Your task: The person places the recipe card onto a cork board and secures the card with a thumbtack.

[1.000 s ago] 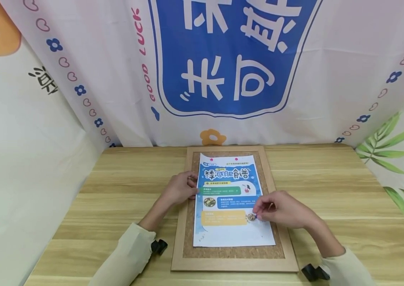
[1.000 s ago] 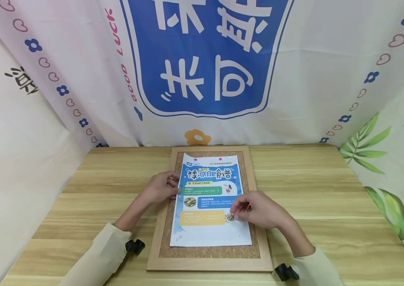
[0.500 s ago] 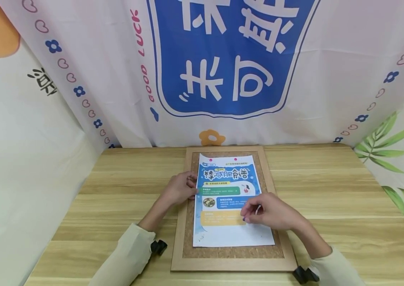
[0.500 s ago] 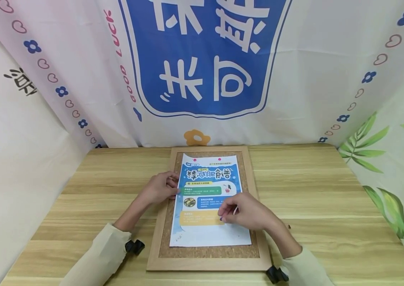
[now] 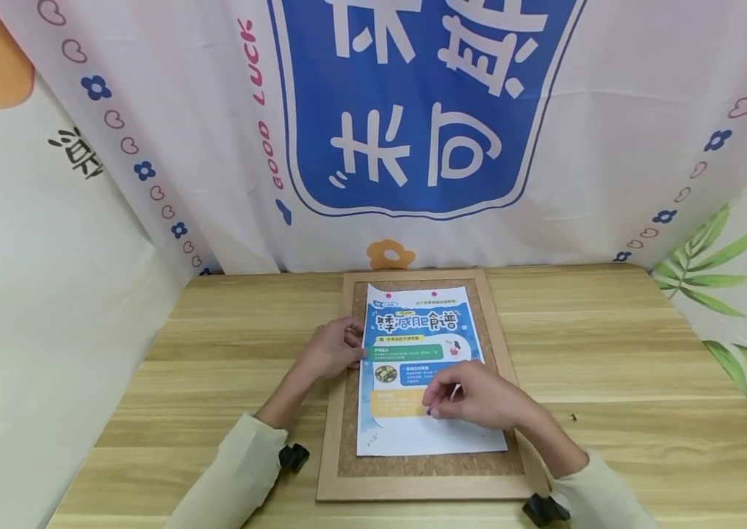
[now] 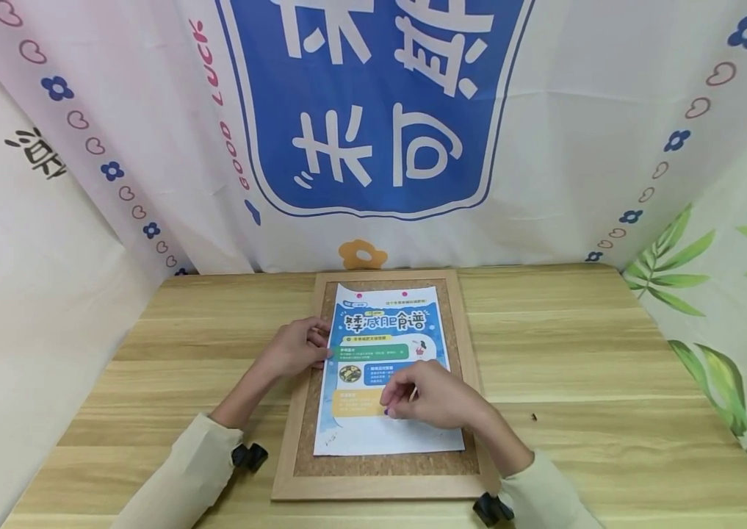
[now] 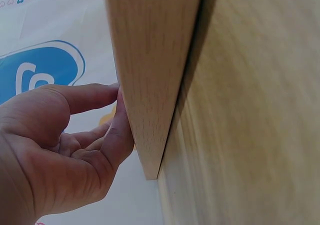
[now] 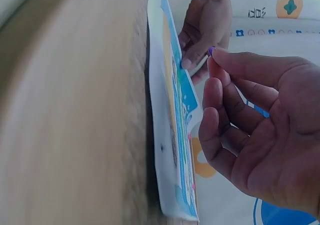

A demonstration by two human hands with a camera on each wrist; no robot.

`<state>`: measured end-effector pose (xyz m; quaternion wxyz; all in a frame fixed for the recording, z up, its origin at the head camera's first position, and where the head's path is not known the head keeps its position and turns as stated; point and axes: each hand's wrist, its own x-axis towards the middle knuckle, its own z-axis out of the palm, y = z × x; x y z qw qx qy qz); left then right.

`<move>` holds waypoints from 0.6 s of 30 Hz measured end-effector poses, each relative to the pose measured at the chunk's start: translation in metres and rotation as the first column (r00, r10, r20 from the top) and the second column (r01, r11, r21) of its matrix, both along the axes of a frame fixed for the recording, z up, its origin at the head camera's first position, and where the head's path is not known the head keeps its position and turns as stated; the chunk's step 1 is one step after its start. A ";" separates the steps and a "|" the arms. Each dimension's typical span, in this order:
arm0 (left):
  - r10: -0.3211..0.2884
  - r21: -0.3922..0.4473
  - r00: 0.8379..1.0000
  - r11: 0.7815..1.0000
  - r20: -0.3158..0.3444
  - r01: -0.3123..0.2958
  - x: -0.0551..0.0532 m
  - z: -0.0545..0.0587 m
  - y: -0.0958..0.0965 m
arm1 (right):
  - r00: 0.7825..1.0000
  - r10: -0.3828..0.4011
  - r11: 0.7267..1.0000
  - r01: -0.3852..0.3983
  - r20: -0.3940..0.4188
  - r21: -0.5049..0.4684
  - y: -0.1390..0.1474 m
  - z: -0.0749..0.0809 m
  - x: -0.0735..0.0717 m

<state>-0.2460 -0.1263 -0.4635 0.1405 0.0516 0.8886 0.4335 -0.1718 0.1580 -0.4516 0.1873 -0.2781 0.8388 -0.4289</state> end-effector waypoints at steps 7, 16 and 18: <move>-0.003 0.000 1.000 1.000 -0.002 0.003 -0.001 -0.001 0.000 | 0.999 0.031 0.999 -0.030 0.021 -0.027 -0.015 0.001 0.002; -0.007 -0.006 1.000 1.000 -0.010 0.007 -0.002 -0.002 0.000 | 0.998 0.055 0.997 -0.053 0.043 -0.065 -0.031 0.001 0.003; -0.004 -0.004 1.000 1.000 -0.005 0.004 -0.001 -0.002 -0.001 | 0.997 0.063 0.995 -0.058 0.055 -0.075 -0.035 0.000 0.003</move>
